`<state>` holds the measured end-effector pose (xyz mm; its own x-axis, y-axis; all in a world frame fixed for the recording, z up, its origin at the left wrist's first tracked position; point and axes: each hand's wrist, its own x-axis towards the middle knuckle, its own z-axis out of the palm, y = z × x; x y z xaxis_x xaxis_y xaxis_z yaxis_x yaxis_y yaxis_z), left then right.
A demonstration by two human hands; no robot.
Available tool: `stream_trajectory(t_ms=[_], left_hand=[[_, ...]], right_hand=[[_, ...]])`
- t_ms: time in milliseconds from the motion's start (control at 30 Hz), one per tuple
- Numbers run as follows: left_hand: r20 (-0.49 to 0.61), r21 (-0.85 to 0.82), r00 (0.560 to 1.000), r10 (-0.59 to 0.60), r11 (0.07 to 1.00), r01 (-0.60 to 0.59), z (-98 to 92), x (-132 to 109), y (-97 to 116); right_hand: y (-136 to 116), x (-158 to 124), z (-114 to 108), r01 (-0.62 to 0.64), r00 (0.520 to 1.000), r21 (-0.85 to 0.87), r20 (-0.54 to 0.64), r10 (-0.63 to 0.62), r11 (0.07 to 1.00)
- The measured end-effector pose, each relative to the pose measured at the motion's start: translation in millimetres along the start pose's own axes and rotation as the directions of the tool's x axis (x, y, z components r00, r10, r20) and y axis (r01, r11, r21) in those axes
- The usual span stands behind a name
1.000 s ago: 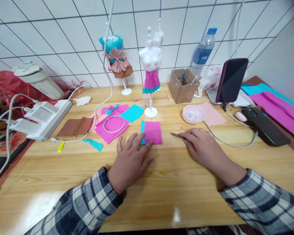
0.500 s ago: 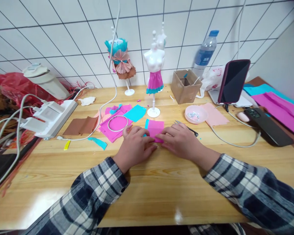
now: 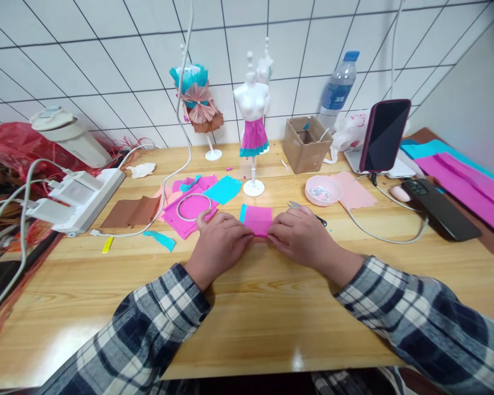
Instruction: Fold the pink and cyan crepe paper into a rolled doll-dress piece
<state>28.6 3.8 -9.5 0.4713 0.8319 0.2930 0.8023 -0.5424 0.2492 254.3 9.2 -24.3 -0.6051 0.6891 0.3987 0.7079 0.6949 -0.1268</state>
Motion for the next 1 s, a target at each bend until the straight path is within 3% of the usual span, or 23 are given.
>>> stream_trajectory(t_ms=[133, 533, 700, 867, 1000], left_hand=[[-0.035, -0.013, 0.999, 0.012, 1.0, -0.012, -2.1, -2, 3], [-0.102, 0.016, 0.994, 0.035, 0.999, -0.033, -4.8, -5, 0], [-0.099, -0.007, 0.995, 0.008, 1.0, -0.009, -7.3, -6, 2], [-0.07, -0.036, 0.997, -0.01, 0.999, 0.007, -6.7, -6, 2], [-0.057, -0.083, 0.998, -0.041, 0.996, 0.036, -14.1, -7, 6]], right_hand=[[1, -1, 0, -0.047, 0.999, 0.12, -0.013, 0.049, 0.992], [4, -2, -8, -0.151, 0.988, 0.172, -0.003, 0.154, 0.973], [9, -3, -5, -0.165, 0.983, 0.284, -0.028, 0.18, 0.945], [11, -1, -3, -0.186, 0.981, 0.278, 0.009, 0.191, 0.942], [7, 3, -17, -0.221, 0.975, 0.298, 0.058, 0.214, 0.929]])
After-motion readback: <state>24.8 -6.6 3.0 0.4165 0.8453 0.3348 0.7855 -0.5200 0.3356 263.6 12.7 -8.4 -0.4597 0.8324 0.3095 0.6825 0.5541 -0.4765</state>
